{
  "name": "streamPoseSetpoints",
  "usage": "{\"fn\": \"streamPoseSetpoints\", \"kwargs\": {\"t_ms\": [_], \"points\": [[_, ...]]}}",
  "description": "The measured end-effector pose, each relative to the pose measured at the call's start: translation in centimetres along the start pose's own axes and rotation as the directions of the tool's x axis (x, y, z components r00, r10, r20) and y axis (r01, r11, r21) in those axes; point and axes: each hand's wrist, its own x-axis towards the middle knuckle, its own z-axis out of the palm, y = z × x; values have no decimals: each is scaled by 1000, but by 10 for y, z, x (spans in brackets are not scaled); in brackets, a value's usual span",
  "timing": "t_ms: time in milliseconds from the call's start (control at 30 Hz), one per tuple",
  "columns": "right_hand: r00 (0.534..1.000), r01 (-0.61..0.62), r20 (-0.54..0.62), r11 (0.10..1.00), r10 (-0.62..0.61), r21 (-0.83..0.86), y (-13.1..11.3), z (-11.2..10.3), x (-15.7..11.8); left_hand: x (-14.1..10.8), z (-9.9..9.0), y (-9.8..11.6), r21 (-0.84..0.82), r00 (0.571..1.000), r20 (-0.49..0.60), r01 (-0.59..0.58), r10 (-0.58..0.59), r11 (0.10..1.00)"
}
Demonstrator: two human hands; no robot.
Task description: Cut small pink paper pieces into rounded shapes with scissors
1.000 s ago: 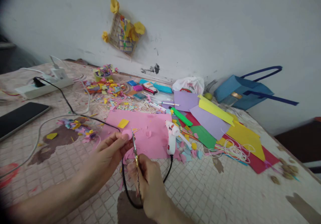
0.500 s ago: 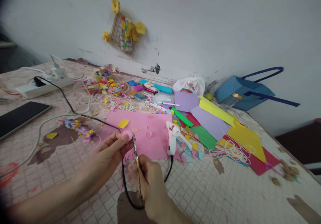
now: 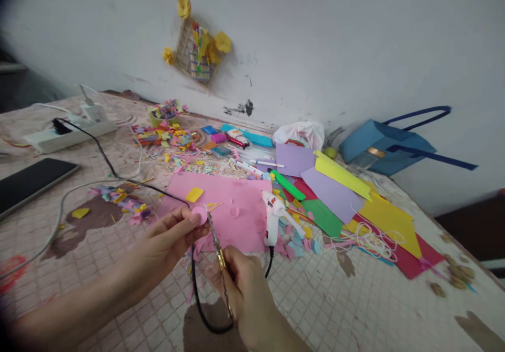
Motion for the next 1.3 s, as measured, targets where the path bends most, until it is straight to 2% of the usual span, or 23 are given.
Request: {"fn": "streamPoseSetpoints", "kwargs": {"t_ms": [100,267,533,867,1133,1300], "points": [[1000,7,4,1000,-7,-29,-3,-3,-1,2,-4,1,55,998,66,-4,1,998],[999,-50,10,997,50,-56,-6,-8,-4,2,-6,6,167,993,122,-19,-2,986],[999,-13,45,991,19,-131,-5,-16,-3,9,-14,9,222,983,181,-10,-31,975],[997,35,70,955,-14,-296,-10,-25,-4,14,-20,22,397,961,257,-11,-100,918],[995,42,99,923,-5,-382,-13,-30,-4,18,-22,33,462,913,374,-30,-164,886],[993,38,119,906,14,-421,-13,-30,-4,20,-22,39,494,896,391,-12,-210,870]]}}
